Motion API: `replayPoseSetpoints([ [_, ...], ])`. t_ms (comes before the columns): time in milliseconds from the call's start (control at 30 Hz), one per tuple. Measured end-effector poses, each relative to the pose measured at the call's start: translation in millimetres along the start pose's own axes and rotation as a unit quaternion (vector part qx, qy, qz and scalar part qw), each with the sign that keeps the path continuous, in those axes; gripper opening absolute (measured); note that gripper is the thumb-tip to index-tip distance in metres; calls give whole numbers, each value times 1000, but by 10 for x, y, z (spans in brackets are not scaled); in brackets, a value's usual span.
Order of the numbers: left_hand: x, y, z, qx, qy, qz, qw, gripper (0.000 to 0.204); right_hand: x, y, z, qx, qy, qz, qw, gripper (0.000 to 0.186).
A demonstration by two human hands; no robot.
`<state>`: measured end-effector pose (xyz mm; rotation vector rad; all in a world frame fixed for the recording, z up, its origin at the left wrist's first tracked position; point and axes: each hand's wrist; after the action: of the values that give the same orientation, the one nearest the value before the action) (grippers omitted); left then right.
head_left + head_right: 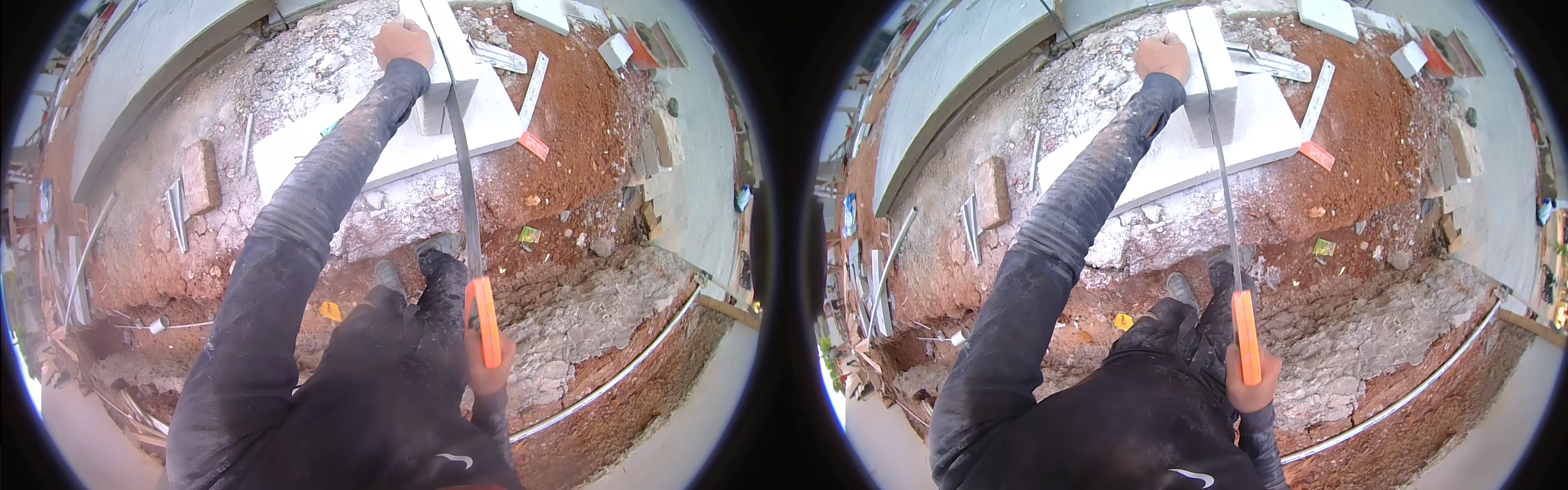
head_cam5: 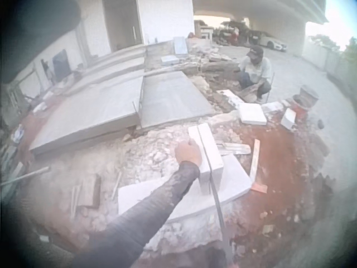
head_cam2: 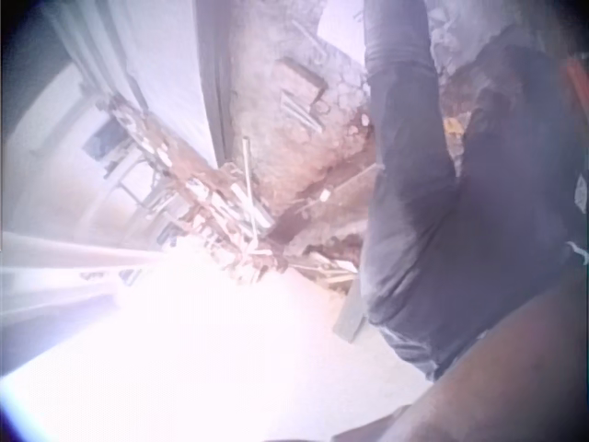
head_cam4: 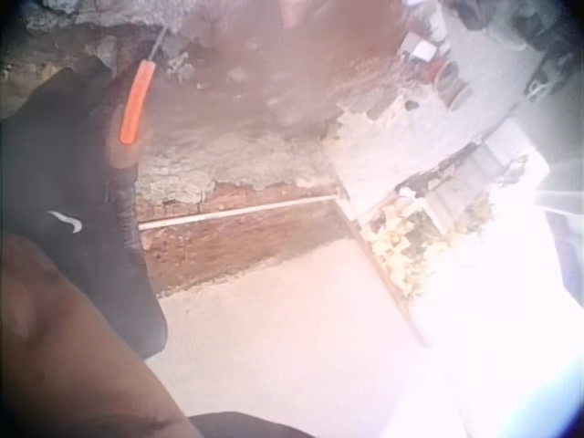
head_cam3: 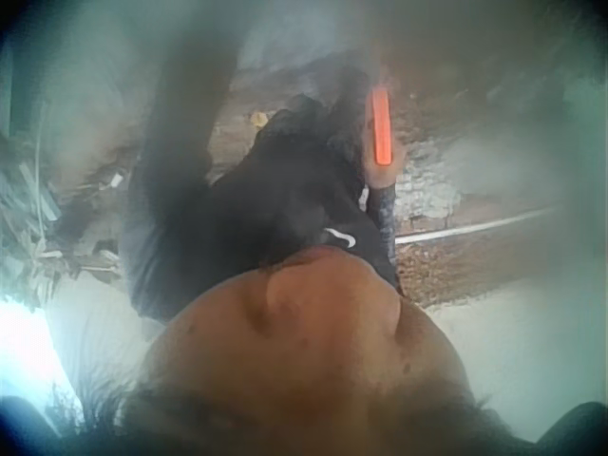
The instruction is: The person uses a hand saw to cut a white rectangular block placed on a larger tile. They hold the block steady with their left hand and saw with their right hand. After completing the cut, they separate the block into two pieces and place them on the ground.
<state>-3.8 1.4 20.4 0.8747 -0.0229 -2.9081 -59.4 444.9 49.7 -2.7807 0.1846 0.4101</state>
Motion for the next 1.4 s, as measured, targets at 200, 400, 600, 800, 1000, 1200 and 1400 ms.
replayPoseSetpoints([
  [200, 163, 114, 86, 47, 34, 19, 998, 27, -156, 1620, -224, -76, 47, -35, 995, 26],
  [400, 120, 59, -135, 12, 9, 14, 1000, 30, 14, 590, -89, -34, 51, -12, 998, 12],
  [600, 229, 18, 37, 60, 17, 13, 998, 31, 8, 844, 135, -79, 52, -1, 996, 11],
  [800, 148, -6, 9, 35, 38, 18, 999, 28, 95, 1165, 1, -60, 35, 9, 998, 20],
  [1000, 275, 77, 46, 72, -25, 50, 996, 26, 166, 190, 149, -42, 16, 23, 999, 15],
  [1200, 151, 231, 56, 50, -49, -85, 994, 25, 62, 1772, -53, -123, 15, 55, 991, 22],
  [1400, 333, 134, 63, 19, -30, 16, 999, 29, 178, 217, 200, -17, -3, 12, 1000, 20],
])
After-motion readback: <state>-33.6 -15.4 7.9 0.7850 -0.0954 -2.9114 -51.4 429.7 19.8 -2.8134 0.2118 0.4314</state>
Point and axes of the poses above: each hand's wrist, its own y-axis towards the middle knuckle, its own x-axis out of the palm, z = x × y, and after that the axes turned 15 degrees about -z, right-handed
